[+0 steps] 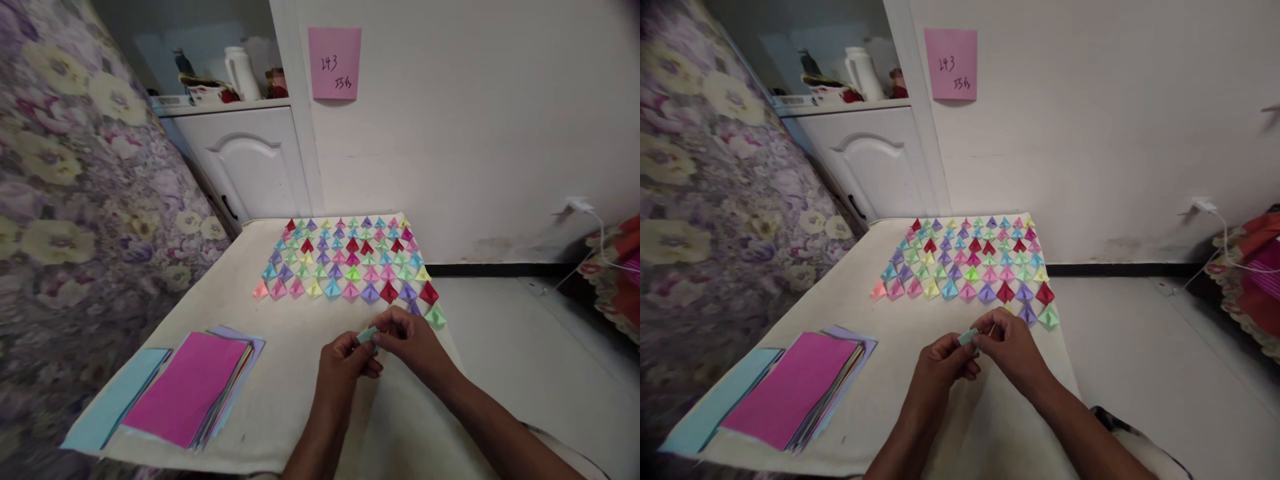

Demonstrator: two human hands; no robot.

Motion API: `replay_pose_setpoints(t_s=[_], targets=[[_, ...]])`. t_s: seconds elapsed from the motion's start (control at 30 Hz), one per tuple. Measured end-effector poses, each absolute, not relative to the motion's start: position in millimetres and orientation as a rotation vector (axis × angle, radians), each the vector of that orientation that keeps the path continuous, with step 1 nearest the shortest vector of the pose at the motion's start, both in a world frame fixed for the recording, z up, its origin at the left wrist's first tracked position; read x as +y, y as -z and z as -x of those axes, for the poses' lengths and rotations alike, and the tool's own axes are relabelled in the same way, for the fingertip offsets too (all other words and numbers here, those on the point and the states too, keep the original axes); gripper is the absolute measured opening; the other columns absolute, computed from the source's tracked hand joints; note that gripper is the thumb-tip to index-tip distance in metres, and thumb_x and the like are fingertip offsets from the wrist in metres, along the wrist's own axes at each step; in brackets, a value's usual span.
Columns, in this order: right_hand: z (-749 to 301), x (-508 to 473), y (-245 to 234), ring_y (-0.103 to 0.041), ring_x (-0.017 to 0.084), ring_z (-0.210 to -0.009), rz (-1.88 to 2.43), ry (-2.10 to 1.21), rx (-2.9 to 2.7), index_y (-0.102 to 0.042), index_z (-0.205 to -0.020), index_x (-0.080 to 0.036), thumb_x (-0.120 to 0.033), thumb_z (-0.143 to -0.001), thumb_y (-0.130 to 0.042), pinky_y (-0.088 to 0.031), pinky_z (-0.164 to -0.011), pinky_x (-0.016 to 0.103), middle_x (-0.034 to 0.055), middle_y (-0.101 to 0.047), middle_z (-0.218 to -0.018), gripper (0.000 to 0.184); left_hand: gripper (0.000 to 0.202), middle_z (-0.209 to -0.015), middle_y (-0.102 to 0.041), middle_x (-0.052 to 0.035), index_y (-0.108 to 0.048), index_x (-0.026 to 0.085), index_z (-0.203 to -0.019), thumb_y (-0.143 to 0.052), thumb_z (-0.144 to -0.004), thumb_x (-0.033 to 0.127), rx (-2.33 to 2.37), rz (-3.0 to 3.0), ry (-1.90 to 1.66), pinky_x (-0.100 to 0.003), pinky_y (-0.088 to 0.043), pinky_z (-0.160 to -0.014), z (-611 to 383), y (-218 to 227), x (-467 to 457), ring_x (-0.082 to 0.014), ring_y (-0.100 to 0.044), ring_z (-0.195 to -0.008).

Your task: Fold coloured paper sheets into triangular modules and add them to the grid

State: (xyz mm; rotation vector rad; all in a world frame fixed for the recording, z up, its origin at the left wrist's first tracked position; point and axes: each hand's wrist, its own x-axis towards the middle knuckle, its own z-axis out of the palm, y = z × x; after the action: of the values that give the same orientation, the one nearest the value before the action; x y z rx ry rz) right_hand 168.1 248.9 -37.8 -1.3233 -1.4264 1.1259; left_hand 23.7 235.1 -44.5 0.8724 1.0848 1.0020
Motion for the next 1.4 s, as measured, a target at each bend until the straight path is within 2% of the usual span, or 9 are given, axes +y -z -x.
replay_pose_setpoints(t_s=[0.3, 0.5, 0.73, 0.9, 1.1, 1.27, 1.4], targets=[[-165, 246, 32, -0.043, 0.01, -0.055, 1.385, -0.952, -1.545, -0.063, -0.066, -0.018, -0.02, -0.071, -0.062, -0.035, -0.049, 0.022, -0.0033, -0.05, -0.063, 0.004, 0.019, -0.054, -0.063, -0.0019, -0.064, 0.012, -0.066, -0.072, -0.064, 0.03, 1.078, -0.795, -1.007, -0.024, -0.047, -0.053, -26, 42, 233, -0.0135, -0.06, -0.051], [-162, 241, 31, -0.045, 0.01, -0.057, 1.278, -0.806, -1.668, -0.06, -0.067, -0.02, -0.016, -0.075, -0.059, -0.037, -0.052, 0.023, -0.0021, -0.05, -0.067, 0.009, 0.015, -0.058, -0.064, -0.0026, -0.065, 0.012, -0.07, -0.07, -0.065, 0.025, 1.077, -0.753, -1.007, -0.023, -0.048, -0.054, -24, 40, 233, -0.0128, -0.061, -0.053], [-161, 240, 43, -0.055, 0.013, -0.069, 1.107, -0.64, -1.833, -0.064, -0.077, -0.022, -0.016, -0.081, -0.053, -0.044, -0.06, 0.025, 0.0019, -0.056, -0.078, 0.014, 0.016, -0.057, -0.065, -0.004, -0.065, 0.011, -0.068, -0.071, -0.063, 0.025, 1.082, -0.726, -0.997, -0.022, -0.048, -0.054, -19, 40, 236, -0.0126, -0.061, -0.053], [-160, 237, 47, -0.057, 0.013, -0.073, 1.081, -0.56, -1.925, -0.066, -0.088, -0.022, -0.019, -0.087, -0.047, -0.047, -0.065, 0.025, 0.004, -0.058, -0.085, 0.019, 0.01, -0.057, -0.064, -0.0026, -0.065, 0.011, -0.069, -0.069, -0.063, 0.018, 1.079, -0.705, -1.024, -0.02, -0.048, -0.054, -18, 41, 239, -0.0104, -0.059, -0.051], [-158, 236, 48, -0.059, 0.015, -0.079, 1.126, -0.445, -2.05, -0.065, -0.1, -0.024, -0.016, -0.088, -0.043, -0.049, -0.068, 0.026, 0.0061, -0.06, -0.095, 0.027, 0.01, -0.062, -0.066, -0.0036, -0.066, 0.01, -0.073, -0.067, -0.065, 0.015, 0.988, -0.665, -1.063, -0.021, -0.049, -0.058, -12, 41, 242, -0.0107, -0.061, -0.056], [-157, 235, 51, -0.059, 0.017, -0.087, 1.14, -0.351, -2.095, -0.062, -0.11, -0.025, -0.011, -0.086, -0.04, -0.05, -0.07, 0.028, 0.0078, -0.06, -0.103, 0.035, 0.02, -0.064, -0.066, -0.0052, -0.064, 0.01, -0.074, -0.062, -0.076, 0.03, 0.929, -0.592, -1.109, -0.023, -0.05, -0.059, -9, 42, 243, -0.0127, -0.062, -0.059], [-156, 234, 52, -0.06, 0.016, -0.088, 1.105, -0.318, -2.123, -0.061, -0.112, -0.027, -0.01, -0.087, -0.038, -0.051, -0.069, 0.027, 0.0072, -0.06, -0.105, 0.038, 0.022, -0.059, -0.064, -0.0022, -0.061, 0.011, -0.07, -0.067, -0.073, 0.032, 0.985, -0.622, -1.117, -0.02, -0.048, -0.054, -10, 45, 245, -0.0097, -0.059, -0.054]])
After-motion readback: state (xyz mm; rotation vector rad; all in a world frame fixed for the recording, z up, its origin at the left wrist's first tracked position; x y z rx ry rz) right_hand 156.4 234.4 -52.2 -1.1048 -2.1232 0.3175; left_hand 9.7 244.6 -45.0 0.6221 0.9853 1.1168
